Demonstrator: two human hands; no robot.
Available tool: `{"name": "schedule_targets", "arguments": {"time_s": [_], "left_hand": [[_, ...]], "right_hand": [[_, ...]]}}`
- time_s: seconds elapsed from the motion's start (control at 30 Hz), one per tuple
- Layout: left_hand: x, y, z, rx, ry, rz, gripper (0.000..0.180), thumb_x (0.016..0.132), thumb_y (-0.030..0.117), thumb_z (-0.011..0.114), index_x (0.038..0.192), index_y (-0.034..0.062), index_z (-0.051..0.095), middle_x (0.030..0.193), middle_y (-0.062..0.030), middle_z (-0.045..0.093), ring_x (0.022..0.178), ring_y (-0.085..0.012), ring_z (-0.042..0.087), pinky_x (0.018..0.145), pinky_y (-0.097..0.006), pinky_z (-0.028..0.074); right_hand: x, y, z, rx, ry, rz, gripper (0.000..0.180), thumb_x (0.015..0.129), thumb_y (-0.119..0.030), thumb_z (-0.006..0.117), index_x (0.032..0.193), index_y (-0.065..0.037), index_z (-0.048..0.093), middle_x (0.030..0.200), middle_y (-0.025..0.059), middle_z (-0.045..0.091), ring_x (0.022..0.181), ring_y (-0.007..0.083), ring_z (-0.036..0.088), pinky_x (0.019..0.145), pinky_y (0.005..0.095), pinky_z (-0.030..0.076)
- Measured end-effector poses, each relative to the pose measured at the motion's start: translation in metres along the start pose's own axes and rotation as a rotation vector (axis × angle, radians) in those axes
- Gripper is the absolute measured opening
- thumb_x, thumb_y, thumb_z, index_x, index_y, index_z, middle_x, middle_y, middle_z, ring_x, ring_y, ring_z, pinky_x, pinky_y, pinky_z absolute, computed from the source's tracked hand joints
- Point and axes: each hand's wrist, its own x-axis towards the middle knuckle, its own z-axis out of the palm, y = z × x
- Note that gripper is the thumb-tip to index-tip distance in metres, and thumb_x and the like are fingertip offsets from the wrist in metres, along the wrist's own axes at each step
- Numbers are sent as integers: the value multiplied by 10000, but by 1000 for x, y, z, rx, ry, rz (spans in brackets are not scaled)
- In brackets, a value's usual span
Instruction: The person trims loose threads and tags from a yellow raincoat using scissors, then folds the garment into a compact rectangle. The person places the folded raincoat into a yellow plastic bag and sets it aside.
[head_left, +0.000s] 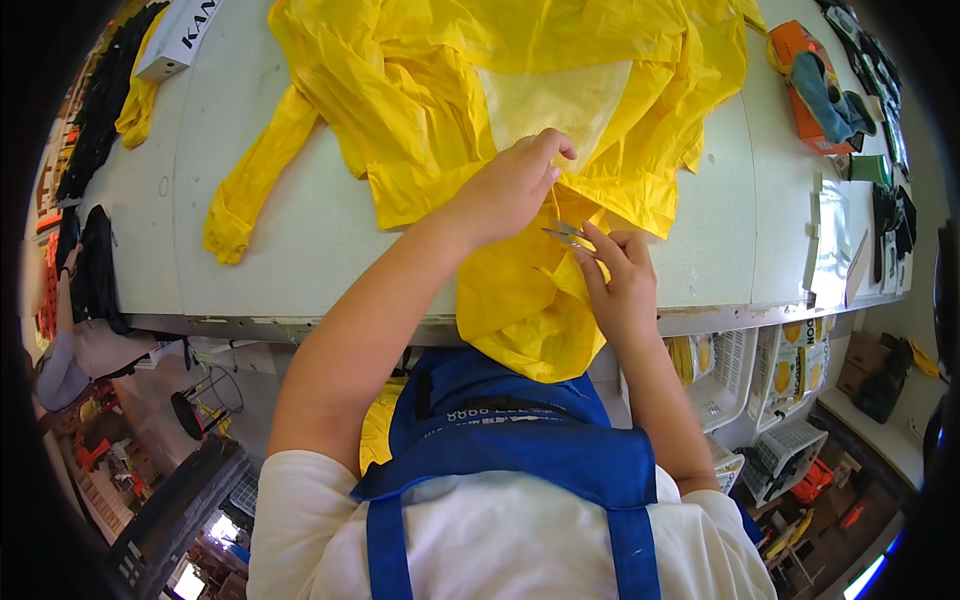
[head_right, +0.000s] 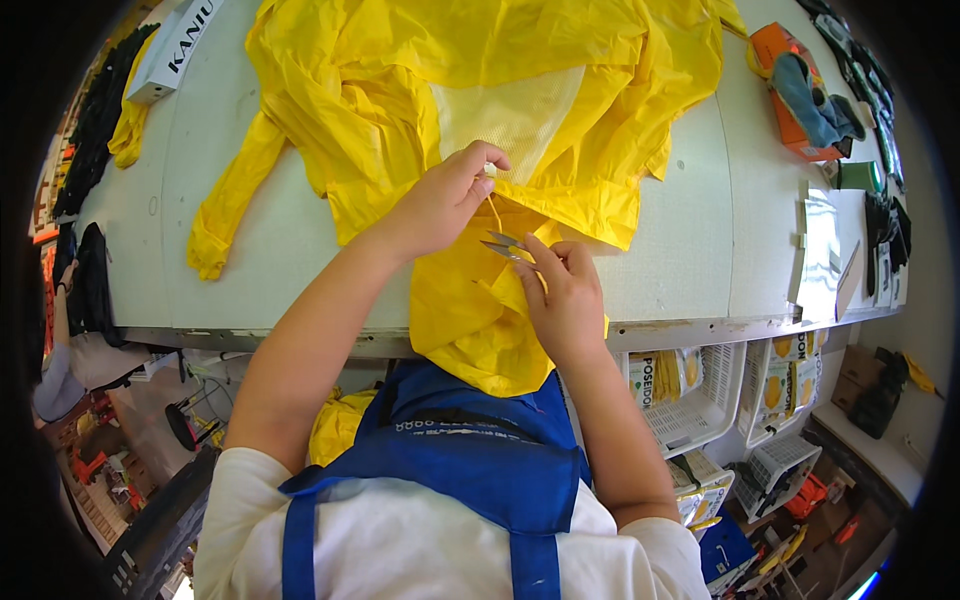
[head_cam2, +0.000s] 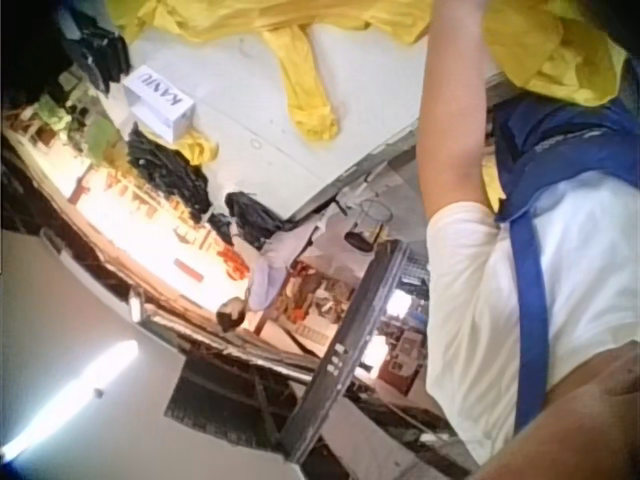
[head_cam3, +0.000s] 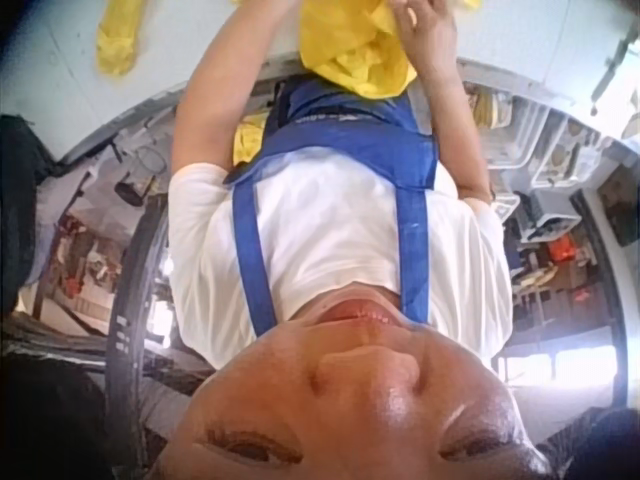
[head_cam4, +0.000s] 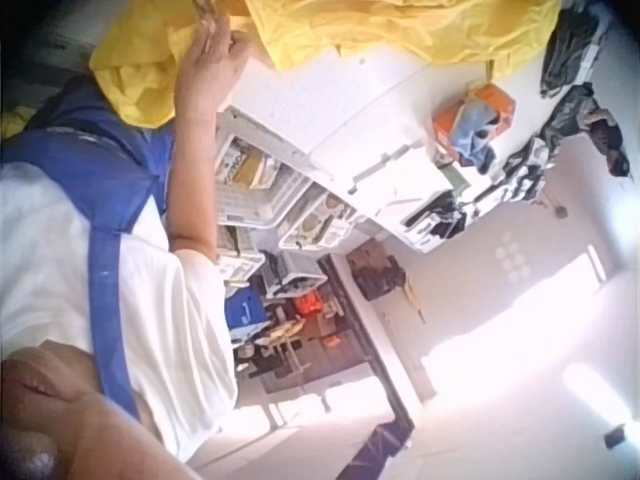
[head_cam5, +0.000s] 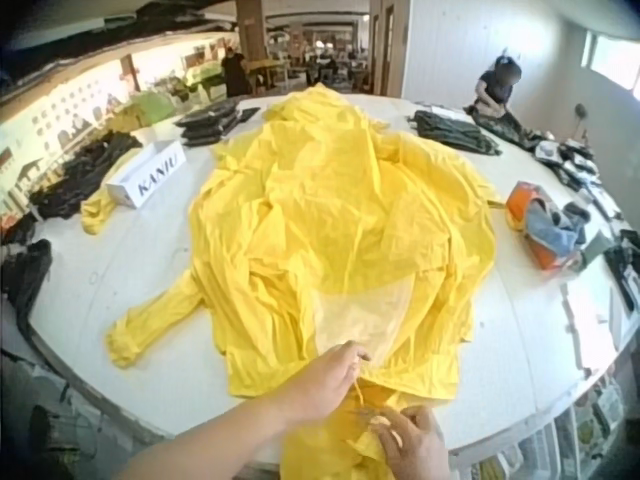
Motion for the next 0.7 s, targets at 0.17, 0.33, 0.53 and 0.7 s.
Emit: {"name": "schedule_targets", "arguments": {"time_s": [0.17,0.33,0.53,0.7], "left_hand": [[3,10,-4,-69,-91,-117,214,937,90,460,1150,88,476,983,-113,596,855,-242,566,784,-339,446],[3,7,-1,-133,-93,-112,195,922,82,476,1113,75,515,937,-99,602,800,-204,555,755,-317,445],[-39,28,0,-14,166,10,125,849,14,546,962,49,589,836,-89,598,787,-224,569,739,-321,448],[-76,17,23,254,331,220,176,760,-26,639,901,73,601,789,-80,579,762,-272,554,700,-355,440]], "right_hand": [[8,-13,-1,-174,33,-10,259,807,-110,685,1054,-42,647,860,116,532,707,248,580,620,329,495],[8,-6,-4,-25,49,95,248,790,-94,703,1025,-29,659,875,112,562,737,215,601,626,301,509],[6,23,-14,324,-9,319,241,807,-96,698,1029,-7,670,872,90,593,755,140,596,669,260,510],[34,23,-28,319,-230,266,235,804,-135,706,984,14,675,852,107,601,753,169,612,693,264,504]]}}
